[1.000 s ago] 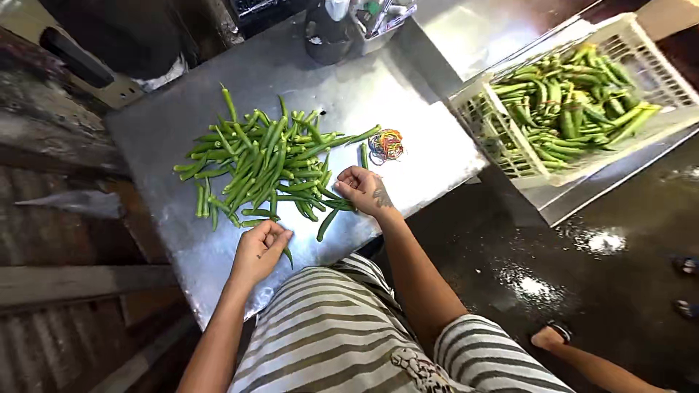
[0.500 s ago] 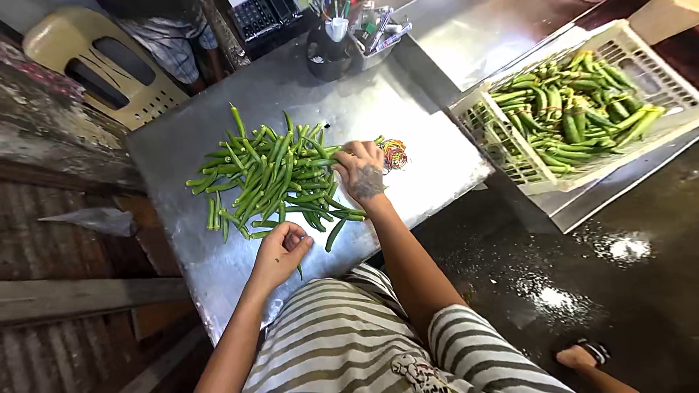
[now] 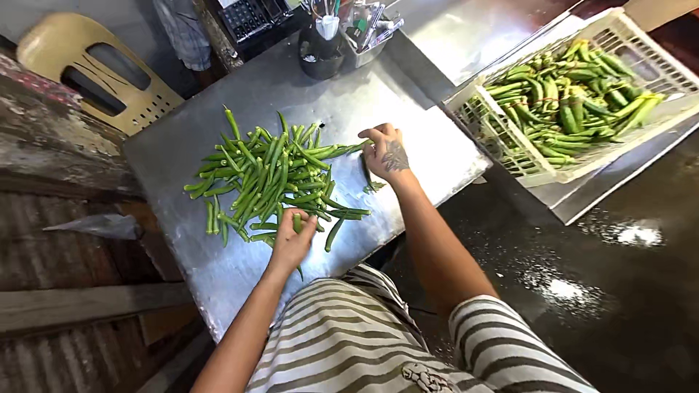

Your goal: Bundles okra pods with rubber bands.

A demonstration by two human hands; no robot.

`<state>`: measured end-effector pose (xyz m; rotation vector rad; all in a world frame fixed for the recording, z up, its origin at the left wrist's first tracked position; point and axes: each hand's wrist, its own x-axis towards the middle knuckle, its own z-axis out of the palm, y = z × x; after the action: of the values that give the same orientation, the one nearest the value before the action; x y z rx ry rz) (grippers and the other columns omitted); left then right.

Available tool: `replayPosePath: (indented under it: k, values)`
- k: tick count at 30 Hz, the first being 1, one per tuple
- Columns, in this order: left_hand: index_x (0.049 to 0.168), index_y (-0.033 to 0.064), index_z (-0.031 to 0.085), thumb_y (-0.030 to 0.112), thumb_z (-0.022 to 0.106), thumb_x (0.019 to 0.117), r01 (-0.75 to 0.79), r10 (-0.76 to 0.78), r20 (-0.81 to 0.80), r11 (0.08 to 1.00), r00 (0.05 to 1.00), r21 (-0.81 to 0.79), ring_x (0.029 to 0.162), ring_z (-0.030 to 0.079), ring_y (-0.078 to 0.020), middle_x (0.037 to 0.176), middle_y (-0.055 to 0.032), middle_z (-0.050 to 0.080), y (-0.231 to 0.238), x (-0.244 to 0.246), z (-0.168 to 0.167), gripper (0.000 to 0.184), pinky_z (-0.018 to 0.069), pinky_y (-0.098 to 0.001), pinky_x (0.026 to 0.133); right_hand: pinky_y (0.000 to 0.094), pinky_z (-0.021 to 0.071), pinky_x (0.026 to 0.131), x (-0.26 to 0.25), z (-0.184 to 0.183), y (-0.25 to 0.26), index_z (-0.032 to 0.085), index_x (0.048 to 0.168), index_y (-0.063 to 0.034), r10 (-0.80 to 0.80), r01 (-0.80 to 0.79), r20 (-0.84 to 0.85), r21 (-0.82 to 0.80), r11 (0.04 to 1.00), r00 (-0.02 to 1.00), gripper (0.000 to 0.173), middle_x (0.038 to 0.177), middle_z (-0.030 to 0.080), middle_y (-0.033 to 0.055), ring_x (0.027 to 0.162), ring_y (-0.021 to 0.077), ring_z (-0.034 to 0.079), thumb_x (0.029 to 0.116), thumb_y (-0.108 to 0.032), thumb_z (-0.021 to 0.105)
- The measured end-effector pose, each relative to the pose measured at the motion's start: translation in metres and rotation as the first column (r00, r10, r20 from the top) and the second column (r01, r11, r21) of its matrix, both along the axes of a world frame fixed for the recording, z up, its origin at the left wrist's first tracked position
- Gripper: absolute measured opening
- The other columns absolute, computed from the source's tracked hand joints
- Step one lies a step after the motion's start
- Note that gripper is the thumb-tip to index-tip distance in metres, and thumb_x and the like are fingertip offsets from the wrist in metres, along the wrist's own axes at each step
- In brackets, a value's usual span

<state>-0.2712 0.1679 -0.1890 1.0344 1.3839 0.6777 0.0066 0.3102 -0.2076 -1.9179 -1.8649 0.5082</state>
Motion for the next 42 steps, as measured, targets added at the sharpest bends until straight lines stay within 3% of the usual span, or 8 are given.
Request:
replayPosePath:
  k: [5,11,17,22,29,33,36,42]
  values:
    - [0.140,-0.0005,0.052,0.032,0.071,0.0935,0.107,-0.035,-0.425,0.983,0.905,0.148,0.114,0.066,-0.0226,0.131,-0.0177,0.060,-0.004,-0.012,-0.007,0.060,0.0584,-0.0369,0.095,0.0534,0.0526,0.094,-0.059,0.012,-0.029,0.075,0.110,-0.0131,0.278,-0.246,-0.186,0.177,0.953,0.942,0.018,0.113,0.067,0.0129,0.109,0.0325,0.063,0.0965,-0.021,0.068]
    - [0.111,0.0061,0.070,0.019,0.058,0.1011,0.202,0.316,-0.626,0.763,0.713,0.614,0.102,0.064,-0.0240,0.114,-0.0134,0.062,0.052,-0.035,0.007,0.020,0.0579,-0.0411,0.087,0.0506,0.0527,0.089,-0.124,0.003,-0.025,0.073,0.112,-0.0116,0.213,-0.179,-0.297,0.140,0.974,0.931,0.025,0.105,0.068,0.0110,0.103,0.0300,0.064,0.0994,-0.031,0.066]
    - [0.141,0.0125,0.059,0.035,0.052,0.1050,0.367,0.138,-0.842,0.855,0.521,0.367,0.132,0.050,-0.0393,0.139,-0.0173,0.057,0.159,-0.036,0.016,0.043,0.0459,-0.0569,0.104,0.0573,0.0499,0.093,-0.177,0.018,0.003,0.072,0.110,-0.0111,0.089,-0.085,0.004,-0.242,0.966,0.996,0.048,0.120,0.067,0.0136,0.122,0.0336,0.059,0.0890,-0.054,0.065]
    - [0.123,0.0261,0.072,0.050,0.066,0.0946,0.420,-0.035,-0.868,0.884,0.496,0.204,0.132,0.047,-0.0390,0.136,-0.0129,0.058,0.198,-0.028,0.007,0.038,0.0424,-0.0636,0.098,0.0603,0.0478,0.082,-0.174,0.014,-0.003,0.070,0.099,-0.0102,-0.018,-0.026,-0.175,-0.243,0.970,0.984,0.034,0.105,0.069,0.0142,0.108,0.0338,0.064,0.0897,-0.043,0.066]
    - [0.109,0.0153,0.070,0.032,0.062,0.0972,0.442,-0.017,-0.696,0.783,0.718,0.438,0.132,0.047,-0.0316,0.139,-0.0064,0.056,0.191,-0.034,0.004,0.022,0.0393,-0.0596,0.104,0.0470,0.0529,0.074,-0.144,-0.001,-0.015,0.074,0.108,-0.0123,-0.122,0.006,-0.619,-0.187,0.982,0.776,0.025,0.093,0.068,0.0085,0.082,0.0228,0.063,0.0927,-0.031,0.076]
    - [0.126,-0.0009,0.057,0.017,0.051,0.1049,0.054,0.062,-0.161,0.778,0.985,0.627,0.119,0.062,-0.0209,0.126,-0.0114,0.065,0.167,-0.041,0.024,0.029,0.0511,-0.0418,0.103,0.0320,0.0498,0.061,-0.131,0.024,-0.020,0.071,0.108,-0.0110,-0.109,-0.023,-0.772,-0.158,0.987,0.626,0.016,0.077,0.064,0.0027,0.064,0.0124,0.057,0.0971,-0.022,0.071]
    - [0.136,0.0117,0.043,0.025,0.034,0.1122,-0.292,0.154,0.363,0.885,0.919,0.363,0.087,0.073,-0.0230,0.105,-0.0117,0.071,0.129,-0.050,0.045,0.028,0.0626,-0.0402,0.079,0.0266,0.0499,0.058,-0.127,0.052,-0.023,0.071,0.106,-0.0097,0.045,-0.180,-0.827,-0.069,0.981,0.561,0.012,0.075,0.066,0.0012,0.062,0.0094,0.058,0.0958,-0.017,0.071]
    - [0.136,0.0215,0.051,0.052,0.036,0.1081,-0.164,0.211,0.643,0.977,0.736,-0.134,0.067,0.060,-0.0145,0.094,-0.0052,0.064,0.062,-0.063,0.005,0.044,0.0536,-0.0289,0.057,0.0320,0.0599,0.060,-0.152,0.069,-0.006,0.071,0.112,-0.0076,0.362,-0.482,-0.670,0.007,0.876,0.648,0.033,0.081,0.074,0.0007,0.064,0.0106,0.067,0.0920,-0.033,0.077]
